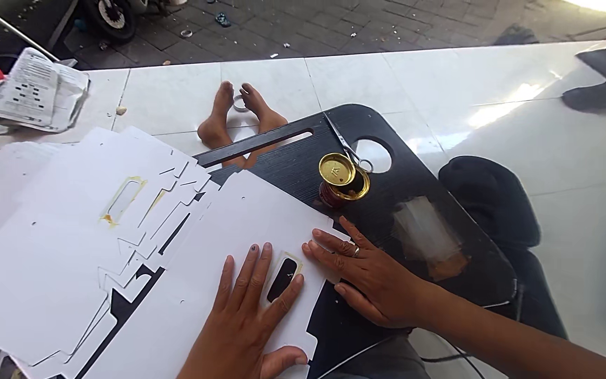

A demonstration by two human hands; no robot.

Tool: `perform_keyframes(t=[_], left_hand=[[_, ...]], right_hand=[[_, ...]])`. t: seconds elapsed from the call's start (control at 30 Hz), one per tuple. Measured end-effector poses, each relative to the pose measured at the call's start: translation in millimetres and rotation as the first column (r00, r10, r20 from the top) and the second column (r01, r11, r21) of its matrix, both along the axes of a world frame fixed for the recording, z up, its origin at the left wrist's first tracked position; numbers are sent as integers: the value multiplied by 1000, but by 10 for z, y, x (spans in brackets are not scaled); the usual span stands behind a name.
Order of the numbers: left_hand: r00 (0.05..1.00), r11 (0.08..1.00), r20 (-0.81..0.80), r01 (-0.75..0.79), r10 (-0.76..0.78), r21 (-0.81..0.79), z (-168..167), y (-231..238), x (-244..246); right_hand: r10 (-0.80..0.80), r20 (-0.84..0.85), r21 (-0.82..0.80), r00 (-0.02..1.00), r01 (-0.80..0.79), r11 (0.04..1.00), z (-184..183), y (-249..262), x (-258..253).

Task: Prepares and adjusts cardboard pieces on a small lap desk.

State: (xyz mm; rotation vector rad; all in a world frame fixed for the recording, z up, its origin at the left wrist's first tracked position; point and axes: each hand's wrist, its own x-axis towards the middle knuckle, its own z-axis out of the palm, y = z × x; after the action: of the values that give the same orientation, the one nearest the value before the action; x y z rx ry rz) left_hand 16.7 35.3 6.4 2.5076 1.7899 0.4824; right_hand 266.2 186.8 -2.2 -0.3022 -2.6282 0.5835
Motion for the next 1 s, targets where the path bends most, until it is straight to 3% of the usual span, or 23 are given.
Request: perform_keyframes(t=[0.13, 0.23, 0.37, 0.47, 0.57, 0.8, 0.9, 1.0], left_hand=[[994, 999, 107, -30, 34, -36, 117, -216, -8], [938, 952, 164, -303, 304, -35, 232, -479, -168], [672, 684, 141, -727, 727, -59, 247, -1035, -604], [514, 539, 168, -824, 841, -176, 255, -1363, -718], [436, 481, 216, -843, 874, -240, 300, -1413, -671], [272, 343, 247, -884, 930, -318, 416, -1303, -470], [244, 394, 431, -869, 869, -301, 463, -1349, -442], [240, 534, 801, -838, 548, -114, 529, -1343, -402]], right_hand=[[-16, -27, 16, 999, 17, 1000, -17, -10, -8], [-21, -37, 24, 999, 22, 999, -27, -10, -11], [-20, -10, 42, 1000, 21, 999, -33, 2, 5], [-21, 7, 39, 1000, 20, 999, 18, -5, -15], [-22, -8, 40, 1000, 22, 999, 107, -19, -52], [-17, -20, 102, 1000, 19, 995, -67, 23, 5], [-25, -18, 104, 1000, 27, 994, -72, 22, 6], [-32, -18, 106, 999, 33, 994, -78, 28, 0]])
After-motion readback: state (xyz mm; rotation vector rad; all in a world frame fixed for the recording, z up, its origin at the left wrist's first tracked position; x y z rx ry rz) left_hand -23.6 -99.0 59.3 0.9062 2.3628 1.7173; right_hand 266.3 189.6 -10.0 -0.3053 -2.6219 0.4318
